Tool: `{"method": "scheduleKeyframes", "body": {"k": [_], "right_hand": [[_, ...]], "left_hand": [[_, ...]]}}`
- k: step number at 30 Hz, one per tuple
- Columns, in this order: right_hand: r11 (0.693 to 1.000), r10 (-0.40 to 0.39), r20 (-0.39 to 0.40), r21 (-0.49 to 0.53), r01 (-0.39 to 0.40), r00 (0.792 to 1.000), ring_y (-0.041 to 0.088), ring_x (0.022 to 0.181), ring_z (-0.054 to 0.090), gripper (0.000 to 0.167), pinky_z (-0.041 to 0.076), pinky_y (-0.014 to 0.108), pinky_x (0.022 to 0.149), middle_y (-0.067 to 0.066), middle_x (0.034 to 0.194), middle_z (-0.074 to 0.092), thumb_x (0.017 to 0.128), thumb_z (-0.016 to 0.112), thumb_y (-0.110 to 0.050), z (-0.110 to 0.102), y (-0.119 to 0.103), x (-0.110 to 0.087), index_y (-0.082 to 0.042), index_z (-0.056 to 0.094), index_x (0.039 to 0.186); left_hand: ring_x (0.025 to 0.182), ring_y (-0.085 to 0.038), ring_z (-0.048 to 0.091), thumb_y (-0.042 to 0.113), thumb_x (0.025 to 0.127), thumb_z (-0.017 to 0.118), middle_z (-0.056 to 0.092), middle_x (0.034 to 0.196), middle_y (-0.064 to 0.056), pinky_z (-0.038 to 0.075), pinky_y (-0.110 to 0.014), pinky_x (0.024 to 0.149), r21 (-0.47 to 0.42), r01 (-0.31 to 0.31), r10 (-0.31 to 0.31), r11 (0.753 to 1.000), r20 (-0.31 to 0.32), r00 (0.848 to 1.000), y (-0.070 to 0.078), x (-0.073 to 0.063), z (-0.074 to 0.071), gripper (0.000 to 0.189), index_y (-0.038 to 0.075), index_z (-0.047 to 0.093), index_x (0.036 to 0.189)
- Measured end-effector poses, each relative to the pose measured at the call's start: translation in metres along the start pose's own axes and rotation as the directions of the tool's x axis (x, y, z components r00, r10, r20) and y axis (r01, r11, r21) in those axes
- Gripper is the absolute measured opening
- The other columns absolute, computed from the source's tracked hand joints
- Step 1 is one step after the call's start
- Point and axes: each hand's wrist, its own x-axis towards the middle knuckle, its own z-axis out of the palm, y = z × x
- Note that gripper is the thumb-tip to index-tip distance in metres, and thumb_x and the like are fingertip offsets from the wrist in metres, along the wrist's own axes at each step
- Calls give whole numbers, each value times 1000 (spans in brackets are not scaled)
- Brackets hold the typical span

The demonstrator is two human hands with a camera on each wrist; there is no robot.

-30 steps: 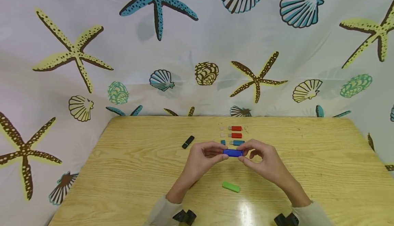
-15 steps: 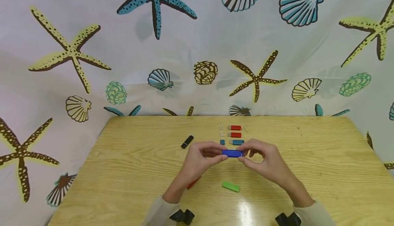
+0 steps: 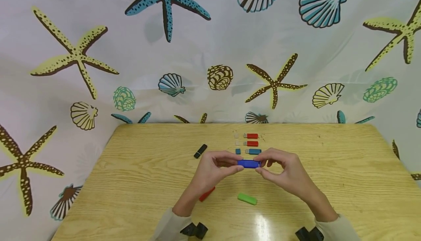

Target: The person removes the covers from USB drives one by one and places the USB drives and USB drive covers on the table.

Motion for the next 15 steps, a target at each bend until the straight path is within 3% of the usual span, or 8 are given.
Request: {"method": "scheduleKeyframes", "body": {"k": [4, 11, 15], "right_hand": [[1000, -1, 9, -2, 1, 1000, 13, 85, 67, 28, 57, 28, 72, -6, 103, 73, 87, 81, 0, -3, -1, 1, -17, 77, 109], [999, 35, -29, 23, -35, 999, 13, 86, 65, 31, 56, 25, 75, -3, 104, 73, 87, 78, 7, -24, 0, -4, -14, 77, 108], [998, 51, -18, 25, -50, 999, 13, 88, 65, 28, 57, 26, 75, -2, 105, 73, 88, 78, 5, -27, 1, -4, -13, 77, 110]], "left_hand": [[86, -20, 75, 4, 89, 81, 77, 99, -14, 61, -34, 79, -3, -6, 6, 1000, 6, 1000, 0, 0, -4, 20, -2, 78, 108], [86, -20, 75, 1, 89, 79, 77, 99, -12, 61, -32, 79, 27, -12, 14, 1000, -85, 996, 0, -5, -26, 17, 1, 79, 106], [89, -21, 75, 5, 92, 77, 76, 102, -12, 61, -34, 80, 30, -13, 14, 999, -37, 999, -4, -4, -25, 18, 2, 78, 109]]}}
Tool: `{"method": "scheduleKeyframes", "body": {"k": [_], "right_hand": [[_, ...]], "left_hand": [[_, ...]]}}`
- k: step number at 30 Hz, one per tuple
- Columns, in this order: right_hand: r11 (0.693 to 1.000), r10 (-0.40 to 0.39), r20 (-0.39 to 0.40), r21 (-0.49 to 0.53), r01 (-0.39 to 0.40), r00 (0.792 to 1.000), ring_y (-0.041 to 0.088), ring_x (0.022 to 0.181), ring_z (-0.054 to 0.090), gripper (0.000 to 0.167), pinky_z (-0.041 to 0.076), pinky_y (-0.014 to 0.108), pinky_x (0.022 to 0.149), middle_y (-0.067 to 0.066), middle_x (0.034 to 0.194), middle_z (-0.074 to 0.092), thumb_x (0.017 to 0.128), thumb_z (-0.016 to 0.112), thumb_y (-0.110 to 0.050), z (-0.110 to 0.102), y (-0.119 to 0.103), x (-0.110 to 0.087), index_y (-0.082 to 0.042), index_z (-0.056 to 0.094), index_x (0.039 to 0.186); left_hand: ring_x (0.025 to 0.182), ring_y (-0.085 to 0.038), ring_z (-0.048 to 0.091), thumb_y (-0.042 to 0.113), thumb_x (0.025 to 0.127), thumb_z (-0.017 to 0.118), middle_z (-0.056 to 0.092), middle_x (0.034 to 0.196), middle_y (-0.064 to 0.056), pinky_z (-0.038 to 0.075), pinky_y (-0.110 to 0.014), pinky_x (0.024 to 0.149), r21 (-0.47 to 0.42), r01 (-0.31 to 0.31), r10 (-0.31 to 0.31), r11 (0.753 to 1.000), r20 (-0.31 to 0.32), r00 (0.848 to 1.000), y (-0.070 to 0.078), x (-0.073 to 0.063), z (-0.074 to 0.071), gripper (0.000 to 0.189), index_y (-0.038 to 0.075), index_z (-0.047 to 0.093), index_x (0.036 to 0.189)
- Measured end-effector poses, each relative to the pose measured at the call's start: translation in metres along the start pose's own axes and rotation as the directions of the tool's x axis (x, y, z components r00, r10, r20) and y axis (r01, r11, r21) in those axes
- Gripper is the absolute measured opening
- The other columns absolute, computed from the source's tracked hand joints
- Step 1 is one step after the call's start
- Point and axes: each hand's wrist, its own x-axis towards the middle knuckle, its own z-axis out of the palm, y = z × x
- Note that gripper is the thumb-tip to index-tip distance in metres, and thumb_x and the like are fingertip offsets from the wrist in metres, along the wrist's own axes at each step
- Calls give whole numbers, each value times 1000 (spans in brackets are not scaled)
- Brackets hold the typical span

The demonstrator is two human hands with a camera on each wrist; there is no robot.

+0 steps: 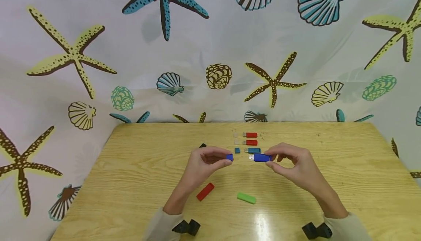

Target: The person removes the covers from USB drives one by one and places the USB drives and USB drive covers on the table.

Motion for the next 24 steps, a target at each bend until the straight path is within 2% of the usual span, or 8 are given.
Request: {"method": "scheduleKeyframes", "body": {"k": [3, 6, 17, 24], "right_hand": [[1000, 9, -8, -12, -9, 1000, 13, 88, 65, 27, 57, 25, 75, -2, 105, 73, 89, 78, 3, 1, 1, 0, -14, 77, 109], [1000, 15, -24, -17, -15, 1000, 13, 88, 64, 27, 56, 24, 74, -3, 103, 73, 88, 78, 3, 1, 2, 1, -14, 77, 108], [998, 23, -55, -52, -26, 998, 16, 85, 61, 26, 53, 22, 71, 1, 103, 73, 88, 79, 3, 7, 14, 1, -10, 79, 110], [995, 83, -51, -50, -86, 995, 17, 87, 62, 23, 54, 22, 71, 1, 102, 73, 89, 79, 0, 10, 25, 0, -10, 79, 110]], "left_hand": [[90, -22, 74, 6, 92, 77, 75, 103, -11, 61, -34, 80, -2, -11, 11, 1000, 3, 1000, -3, 1, 4, 17, 3, 78, 109], [89, -21, 73, 5, 91, 78, 75, 101, -11, 61, -33, 79, 8, -20, 20, 1000, -27, 999, -5, 1, 7, 16, 3, 79, 108], [90, -25, 73, 7, 89, 80, 76, 101, -12, 60, -29, 79, 69, 18, -12, 997, -75, 997, -12, 4, 10, 19, 3, 80, 108], [90, -27, 75, 5, 91, 79, 76, 102, -14, 60, -29, 80, 44, 70, -68, 997, -46, 997, -17, 6, 10, 17, 1, 79, 107]]}}
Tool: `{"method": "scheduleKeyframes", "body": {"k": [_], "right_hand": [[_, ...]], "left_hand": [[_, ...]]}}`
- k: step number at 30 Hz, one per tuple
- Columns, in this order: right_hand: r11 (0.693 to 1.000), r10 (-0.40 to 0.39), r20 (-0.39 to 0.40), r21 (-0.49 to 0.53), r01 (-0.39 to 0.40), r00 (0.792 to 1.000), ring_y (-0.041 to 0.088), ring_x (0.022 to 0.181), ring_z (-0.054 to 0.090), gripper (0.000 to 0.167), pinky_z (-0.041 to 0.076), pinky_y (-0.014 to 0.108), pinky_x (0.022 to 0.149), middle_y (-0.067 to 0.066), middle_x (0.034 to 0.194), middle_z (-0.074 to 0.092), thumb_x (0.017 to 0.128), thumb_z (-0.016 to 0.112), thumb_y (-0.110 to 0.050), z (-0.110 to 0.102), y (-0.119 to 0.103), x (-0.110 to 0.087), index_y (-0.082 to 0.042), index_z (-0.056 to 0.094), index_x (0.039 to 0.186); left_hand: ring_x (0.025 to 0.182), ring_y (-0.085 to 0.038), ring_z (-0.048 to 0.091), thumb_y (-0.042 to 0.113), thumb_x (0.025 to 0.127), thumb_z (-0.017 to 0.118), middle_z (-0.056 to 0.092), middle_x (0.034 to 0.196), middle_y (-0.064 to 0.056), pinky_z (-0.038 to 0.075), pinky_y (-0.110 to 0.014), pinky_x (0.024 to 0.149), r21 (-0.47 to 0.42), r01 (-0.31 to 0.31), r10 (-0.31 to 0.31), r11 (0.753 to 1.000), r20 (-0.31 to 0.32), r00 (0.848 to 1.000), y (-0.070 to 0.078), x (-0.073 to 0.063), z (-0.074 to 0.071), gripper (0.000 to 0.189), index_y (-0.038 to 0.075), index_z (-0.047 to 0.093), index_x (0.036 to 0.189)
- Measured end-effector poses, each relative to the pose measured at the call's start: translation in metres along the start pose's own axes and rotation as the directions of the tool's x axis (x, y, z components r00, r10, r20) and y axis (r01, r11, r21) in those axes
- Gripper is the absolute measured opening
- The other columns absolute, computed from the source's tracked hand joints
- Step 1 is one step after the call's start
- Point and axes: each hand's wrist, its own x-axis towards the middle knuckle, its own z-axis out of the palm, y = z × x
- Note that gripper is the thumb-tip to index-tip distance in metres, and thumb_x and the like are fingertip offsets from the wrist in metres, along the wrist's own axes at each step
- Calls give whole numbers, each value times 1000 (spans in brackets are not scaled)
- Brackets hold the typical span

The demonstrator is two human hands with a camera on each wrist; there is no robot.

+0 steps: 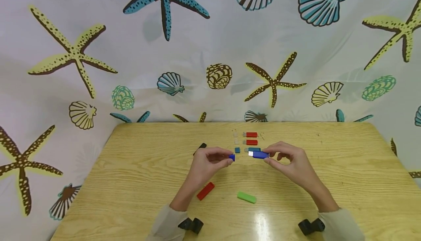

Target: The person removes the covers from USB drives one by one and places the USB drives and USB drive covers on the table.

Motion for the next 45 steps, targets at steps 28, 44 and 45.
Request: {"method": "scheduleKeyframes", "body": {"k": [28, 44, 45], "right_hand": [[988, 156, 27, -29, -155, 987, 12, 93, 65, 17, 56, 26, 73, 1, 108, 75, 94, 77, -9, 13, 27, 2, -10, 79, 111], [966, 249, 40, -85, -245, 968, 16, 89, 64, 16, 55, 28, 73, 1, 104, 75, 93, 78, -11, 20, 44, 8, -12, 81, 109], [964, 254, 40, -91, -249, 967, 16, 89, 64, 16, 55, 28, 73, 1, 105, 76, 92, 78, -11, 20, 45, 8, -12, 81, 109]], "left_hand": [[86, -13, 72, 15, 91, 80, 78, 100, -2, 58, -26, 76, 132, 55, -55, 990, -6, 998, -26, 9, 6, 16, 9, 81, 106], [83, -11, 69, 13, 91, 81, 76, 97, -1, 57, -27, 72, 248, 128, -138, 960, 24, 990, -30, 27, 9, 11, 9, 82, 101], [82, -11, 69, 13, 90, 81, 76, 97, -1, 57, -27, 72, 266, 121, -133, 956, 29, 991, -31, 28, 10, 11, 8, 82, 101]]}}
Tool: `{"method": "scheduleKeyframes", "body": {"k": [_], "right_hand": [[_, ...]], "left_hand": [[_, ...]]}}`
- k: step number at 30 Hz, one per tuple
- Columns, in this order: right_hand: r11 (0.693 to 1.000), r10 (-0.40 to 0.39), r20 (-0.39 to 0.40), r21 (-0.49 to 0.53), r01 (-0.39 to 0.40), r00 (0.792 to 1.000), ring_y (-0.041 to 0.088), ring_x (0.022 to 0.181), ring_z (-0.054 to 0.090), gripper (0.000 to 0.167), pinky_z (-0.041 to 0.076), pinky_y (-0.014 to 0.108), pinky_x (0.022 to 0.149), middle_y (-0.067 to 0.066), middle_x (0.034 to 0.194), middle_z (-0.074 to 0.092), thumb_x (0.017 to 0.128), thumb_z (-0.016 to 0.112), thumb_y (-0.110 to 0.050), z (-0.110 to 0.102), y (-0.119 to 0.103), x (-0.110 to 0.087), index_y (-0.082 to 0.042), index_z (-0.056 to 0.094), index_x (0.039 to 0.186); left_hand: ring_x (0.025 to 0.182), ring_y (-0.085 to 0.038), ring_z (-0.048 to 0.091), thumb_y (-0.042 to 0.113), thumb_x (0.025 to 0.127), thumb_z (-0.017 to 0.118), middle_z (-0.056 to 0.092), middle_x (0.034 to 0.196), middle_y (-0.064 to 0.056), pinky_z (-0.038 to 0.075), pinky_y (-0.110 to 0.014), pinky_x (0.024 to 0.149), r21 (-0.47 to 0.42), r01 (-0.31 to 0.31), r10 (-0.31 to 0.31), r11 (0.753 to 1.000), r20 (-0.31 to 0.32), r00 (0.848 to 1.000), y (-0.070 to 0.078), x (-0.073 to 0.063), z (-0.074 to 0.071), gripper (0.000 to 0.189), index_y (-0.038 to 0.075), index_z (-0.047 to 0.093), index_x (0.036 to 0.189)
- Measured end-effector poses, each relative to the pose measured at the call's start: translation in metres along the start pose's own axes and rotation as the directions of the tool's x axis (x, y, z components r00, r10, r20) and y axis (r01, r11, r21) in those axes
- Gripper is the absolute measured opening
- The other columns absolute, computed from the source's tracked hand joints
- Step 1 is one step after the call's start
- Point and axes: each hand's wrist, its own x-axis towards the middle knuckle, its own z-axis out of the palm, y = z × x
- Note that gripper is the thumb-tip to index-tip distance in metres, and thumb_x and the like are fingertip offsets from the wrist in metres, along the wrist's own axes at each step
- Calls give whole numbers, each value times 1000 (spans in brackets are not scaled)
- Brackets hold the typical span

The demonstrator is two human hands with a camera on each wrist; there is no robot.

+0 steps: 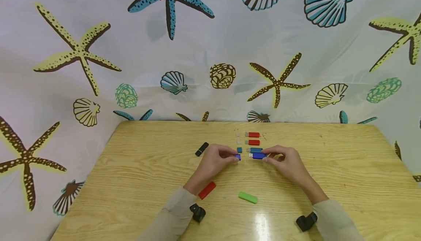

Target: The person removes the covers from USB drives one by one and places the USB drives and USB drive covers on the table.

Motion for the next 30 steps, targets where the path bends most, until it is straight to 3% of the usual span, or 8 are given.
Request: {"method": "scheduleKeyframes", "body": {"k": [6, 18, 30], "right_hand": [[1000, 19, 10, 9, -19, 1000, 21, 90, 66, 18, 56, 27, 72, 6, 107, 76, 91, 78, -7, 2, 3, 1, -7, 80, 110], [998, 58, 7, 25, -58, 998, 20, 81, 70, 17, 56, 27, 68, 10, 102, 76, 89, 80, -6, 6, 6, 4, -5, 80, 107], [998, 60, 13, -32, -60, 998, 16, 76, 65, 16, 53, 25, 64, 9, 99, 76, 88, 82, -6, 10, 7, 6, -4, 80, 104]], "left_hand": [[77, -8, 66, 12, 90, 81, 76, 92, -1, 55, -26, 70, 92, 0, -1, 996, 9, 1000, 0, 7, 2, 10, 8, 82, 99], [73, -8, 65, 14, 91, 81, 74, 87, 1, 55, -28, 68, 167, 40, -44, 985, 18, 999, -3, 13, 9, 8, 9, 82, 98], [72, -5, 64, 19, 91, 81, 73, 84, 5, 54, -28, 66, 318, 62, -72, 946, 20, 997, 1, 16, 14, 10, 12, 82, 99]]}}
